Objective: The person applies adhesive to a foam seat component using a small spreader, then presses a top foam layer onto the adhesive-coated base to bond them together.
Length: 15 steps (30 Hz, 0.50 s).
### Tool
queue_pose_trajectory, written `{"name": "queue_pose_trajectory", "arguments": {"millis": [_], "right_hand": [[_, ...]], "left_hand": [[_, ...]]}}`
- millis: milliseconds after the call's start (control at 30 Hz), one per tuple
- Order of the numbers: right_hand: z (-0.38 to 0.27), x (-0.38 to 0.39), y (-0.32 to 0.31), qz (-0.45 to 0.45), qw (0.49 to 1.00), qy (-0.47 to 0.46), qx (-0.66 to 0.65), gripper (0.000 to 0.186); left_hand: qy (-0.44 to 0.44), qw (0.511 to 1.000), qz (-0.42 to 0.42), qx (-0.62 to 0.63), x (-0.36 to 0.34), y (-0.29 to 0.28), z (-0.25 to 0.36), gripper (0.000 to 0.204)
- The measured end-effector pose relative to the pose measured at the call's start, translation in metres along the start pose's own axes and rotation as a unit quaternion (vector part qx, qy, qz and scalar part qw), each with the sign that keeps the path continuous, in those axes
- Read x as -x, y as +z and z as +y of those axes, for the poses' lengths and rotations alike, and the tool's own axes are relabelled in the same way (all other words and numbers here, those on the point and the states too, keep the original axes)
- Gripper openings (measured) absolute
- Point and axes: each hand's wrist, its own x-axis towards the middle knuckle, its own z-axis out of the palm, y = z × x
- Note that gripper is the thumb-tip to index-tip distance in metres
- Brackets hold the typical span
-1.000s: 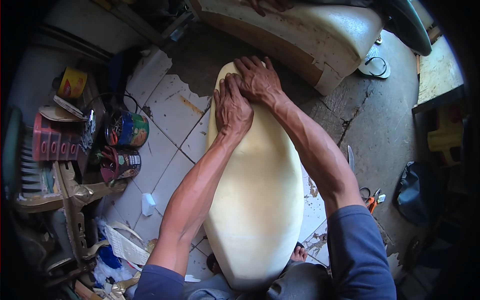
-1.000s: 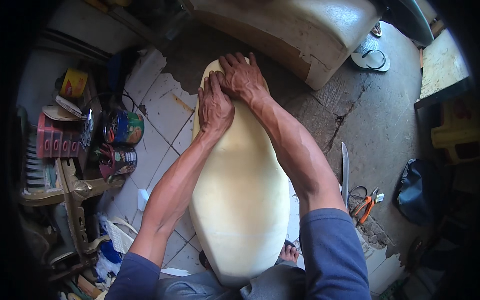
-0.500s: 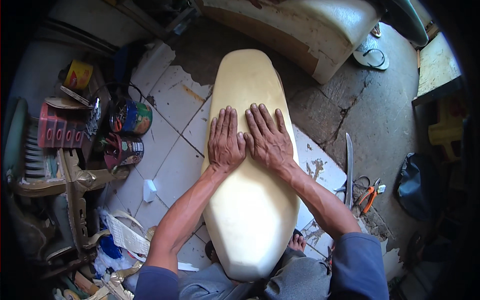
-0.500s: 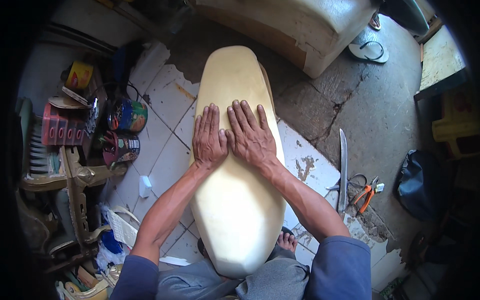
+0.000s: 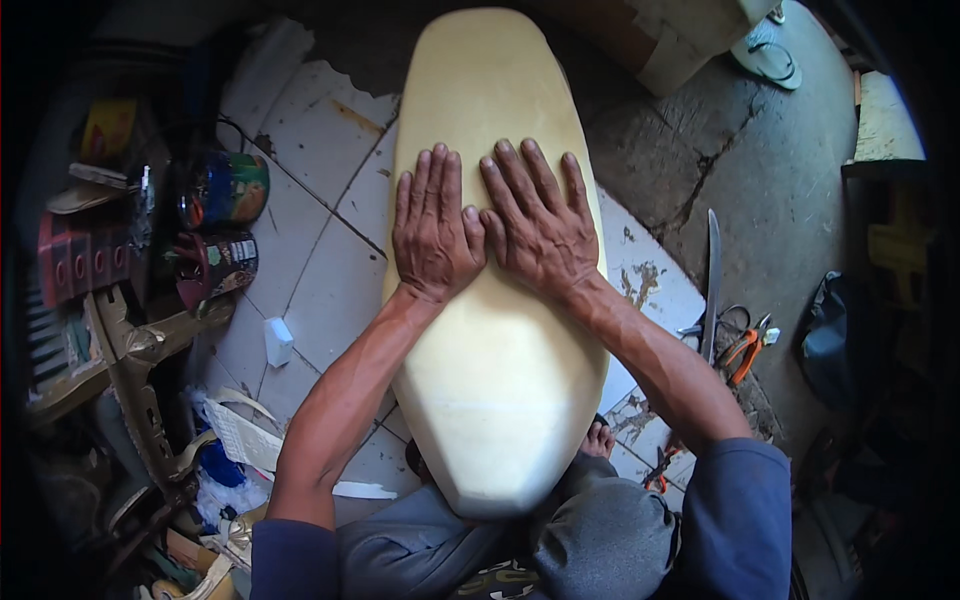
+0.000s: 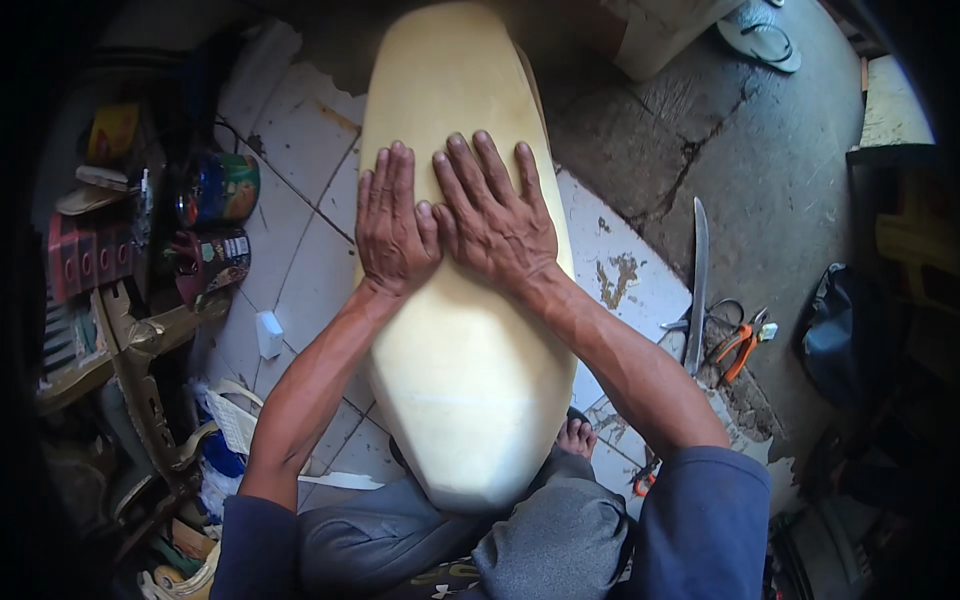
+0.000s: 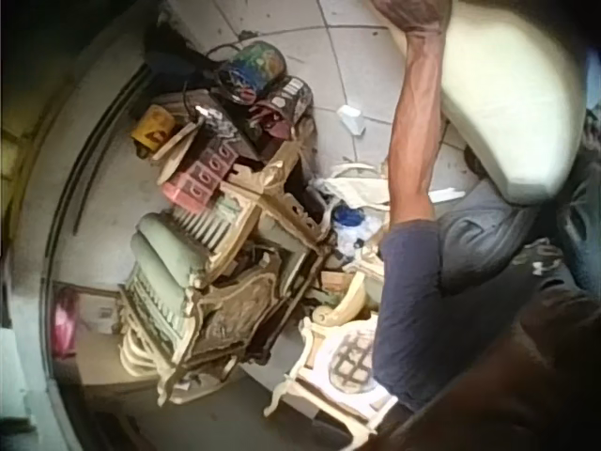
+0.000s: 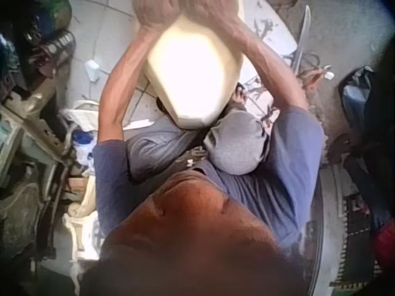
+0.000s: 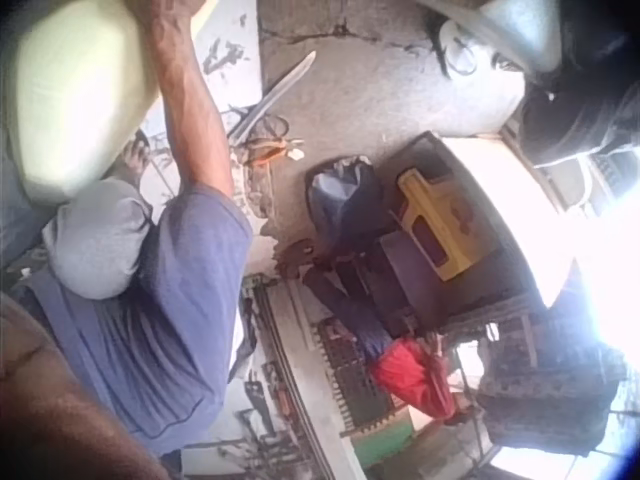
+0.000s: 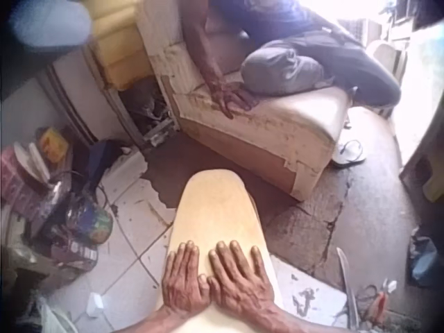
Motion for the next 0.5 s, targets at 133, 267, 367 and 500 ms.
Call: {"name": "queue_pose_trajectory", "arguments": {"millis": [133, 267, 367, 500], "right_hand": [[-0.001, -0.004, -0.001, 0.003, 1.0, -0.004, 0.011, 0.051], [-0.016, 0.002, -0.004, -0.033, 0.999, -0.001, -0.003, 0.057], [-0.026, 0.033, -0.014, -0.092, 0.996, 0.005, -0.019, 0.061], [-0.051, 0.078, -0.033, -0.193, 0.981, 0.014, -0.027, 0.064]], "left_hand": [[-0.004, 1.0, 0.0, 0.005, -0.004, 0.001, -0.004, 0.064], [-0.033, 0.998, -0.044, -0.016, 0.012, -0.013, 0.0, 0.069], [-0.064, 0.989, -0.137, 0.009, 0.056, -0.032, 0.032, 0.073], [-0.076, 0.955, -0.285, 0.036, 0.123, -0.082, 0.071, 0.079]]}}
